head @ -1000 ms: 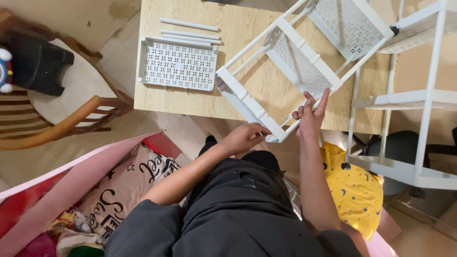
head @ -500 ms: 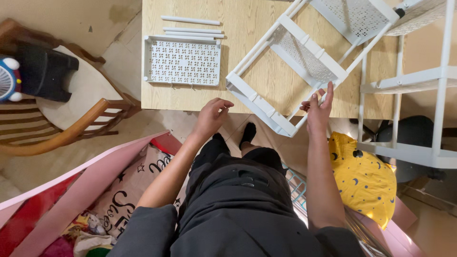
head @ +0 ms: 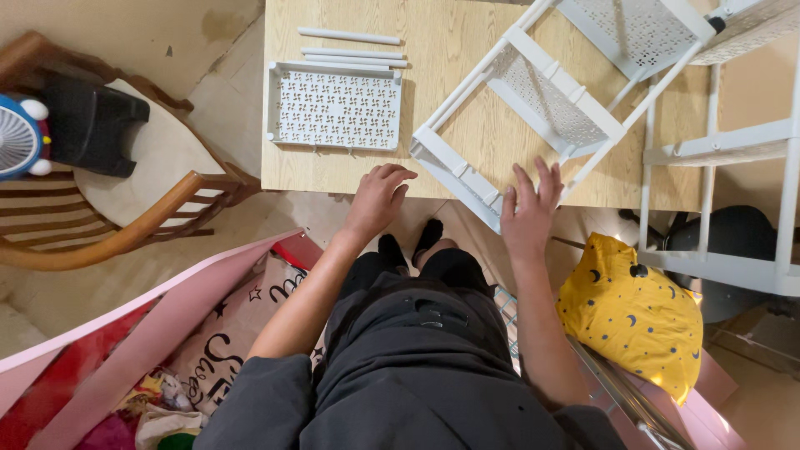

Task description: The person assembles a white plastic rolling cart by inserting perforated shelves and vertical support rods into a frame with casters. They repeatedly insert and remove components to fit them into place, working on a wooden table in a room with a chair and a small fan nearby.

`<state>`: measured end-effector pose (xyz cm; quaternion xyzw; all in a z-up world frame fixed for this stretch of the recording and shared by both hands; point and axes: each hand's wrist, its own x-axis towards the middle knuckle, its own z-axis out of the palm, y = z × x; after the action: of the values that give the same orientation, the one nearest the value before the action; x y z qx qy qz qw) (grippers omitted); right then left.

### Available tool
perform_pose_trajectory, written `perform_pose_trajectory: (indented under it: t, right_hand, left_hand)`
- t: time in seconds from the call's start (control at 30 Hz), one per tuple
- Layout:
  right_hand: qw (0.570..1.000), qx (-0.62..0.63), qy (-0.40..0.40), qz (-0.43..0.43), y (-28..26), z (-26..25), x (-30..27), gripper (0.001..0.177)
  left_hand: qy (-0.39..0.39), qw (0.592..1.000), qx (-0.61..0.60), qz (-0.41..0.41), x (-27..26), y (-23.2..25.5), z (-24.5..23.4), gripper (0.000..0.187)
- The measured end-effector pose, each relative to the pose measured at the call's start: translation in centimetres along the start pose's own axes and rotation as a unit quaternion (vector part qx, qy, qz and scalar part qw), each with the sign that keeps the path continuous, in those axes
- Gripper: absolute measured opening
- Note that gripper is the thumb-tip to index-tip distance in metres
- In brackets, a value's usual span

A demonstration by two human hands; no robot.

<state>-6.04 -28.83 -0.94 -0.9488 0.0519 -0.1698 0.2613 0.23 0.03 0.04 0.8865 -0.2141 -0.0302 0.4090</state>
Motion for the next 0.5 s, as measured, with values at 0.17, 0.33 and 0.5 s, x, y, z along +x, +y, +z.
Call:
perform_pose_trajectory:
  t: [0.17,0.33,0.5]
  right_hand:
    - [0.997,0.04,-0.039,-0.049,-2.1,1.6,2.3,0.03]
    - [0.992,0.041,-0.065,-0.104,-3.4,2.4,5.6,0.028]
    - [0.984,0.075,-0.074,-0.145,-4.8,3.7,9.1,0.023]
  left_hand:
    - [0.027,0.999,0.021,-0.003,1.2,-0.4,-0.8,0.029]
    - [0.041,0.998,0.039,-0.035,2.1,-1.0,-1.5,0.028]
    - [0.065,0.995,0.064,-0.046,2.7,-1.8,-2.0,0.027]
